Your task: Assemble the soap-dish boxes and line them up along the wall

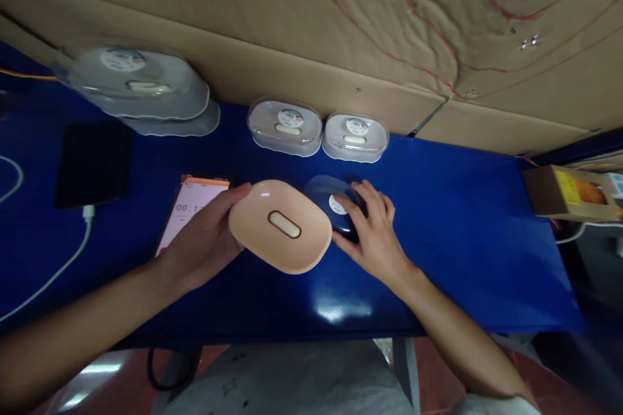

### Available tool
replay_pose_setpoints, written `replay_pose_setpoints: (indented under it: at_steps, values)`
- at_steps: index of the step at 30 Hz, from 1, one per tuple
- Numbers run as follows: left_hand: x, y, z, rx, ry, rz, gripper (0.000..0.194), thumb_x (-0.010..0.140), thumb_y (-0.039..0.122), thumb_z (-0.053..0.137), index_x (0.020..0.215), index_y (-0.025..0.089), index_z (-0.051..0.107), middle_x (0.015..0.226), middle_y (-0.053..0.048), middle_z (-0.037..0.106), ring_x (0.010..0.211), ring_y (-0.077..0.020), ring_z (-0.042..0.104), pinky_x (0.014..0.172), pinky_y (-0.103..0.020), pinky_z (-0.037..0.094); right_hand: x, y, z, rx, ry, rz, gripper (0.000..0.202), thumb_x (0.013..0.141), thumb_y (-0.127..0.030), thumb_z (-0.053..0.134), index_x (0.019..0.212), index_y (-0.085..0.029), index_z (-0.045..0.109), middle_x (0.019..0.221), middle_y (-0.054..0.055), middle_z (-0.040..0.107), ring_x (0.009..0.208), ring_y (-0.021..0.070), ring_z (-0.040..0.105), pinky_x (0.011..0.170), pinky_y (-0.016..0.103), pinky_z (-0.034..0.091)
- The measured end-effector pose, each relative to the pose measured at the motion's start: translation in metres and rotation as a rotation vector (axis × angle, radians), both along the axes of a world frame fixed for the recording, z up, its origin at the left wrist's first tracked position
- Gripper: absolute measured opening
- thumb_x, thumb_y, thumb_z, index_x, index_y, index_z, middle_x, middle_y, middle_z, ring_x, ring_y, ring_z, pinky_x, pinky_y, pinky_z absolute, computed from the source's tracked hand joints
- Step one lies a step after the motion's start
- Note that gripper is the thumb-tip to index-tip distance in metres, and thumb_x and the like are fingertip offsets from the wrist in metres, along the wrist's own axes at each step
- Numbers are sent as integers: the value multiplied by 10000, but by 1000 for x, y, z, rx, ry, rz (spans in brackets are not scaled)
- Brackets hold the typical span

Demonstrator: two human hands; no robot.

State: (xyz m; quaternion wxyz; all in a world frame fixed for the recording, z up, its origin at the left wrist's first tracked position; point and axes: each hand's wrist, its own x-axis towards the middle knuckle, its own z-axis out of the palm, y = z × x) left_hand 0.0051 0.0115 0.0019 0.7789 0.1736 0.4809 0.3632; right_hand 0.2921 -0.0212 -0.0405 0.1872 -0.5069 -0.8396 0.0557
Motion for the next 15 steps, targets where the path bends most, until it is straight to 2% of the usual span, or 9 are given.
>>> replay_pose_setpoints:
  at_steps: [2,4,8,11,15]
  values:
    - [0,-1,-2,11,-6,-55,340,934,497,747,1081,199,818,1055,-47,829,1045,-244,726,794,-262,585,2,2,1,-30,46,-11,581,1056,-480,654,1576,-296,471,1624,195,477,1550,418,454,1208,645,417]
    - [-1,-2,-3,38,-4,-87,394,921,505,760,1159,194,803,1085,-55,817,1083,-262,714,820,-279,580,5,6,3,-56,132,-65,582,1048,-485,669,1569,-306,480,1610,176,507,1522,388,495,1220,624,441]
    - [-3,-5,-7,92,-26,-125,371,938,438,746,1215,190,765,1106,-62,786,1058,-255,706,802,-283,571,9,6,7,-106,343,-156,570,1049,-487,669,1567,-327,495,1609,135,536,1534,351,499,1247,596,453]
    - [-3,-6,-10,100,-55,-150,311,961,411,748,1201,213,752,1137,-49,766,1051,-225,690,819,-266,575,6,-1,10,-153,447,-67,570,1071,-480,632,1598,-336,470,1632,116,532,1572,332,461,1265,571,448]
    - [-1,-7,-13,88,-107,-189,309,982,454,747,1196,231,740,1173,-46,746,1078,-221,676,831,-267,581,-4,-13,15,-199,419,121,669,1049,-514,663,1642,-322,422,1674,133,474,1573,355,457,1257,566,467]
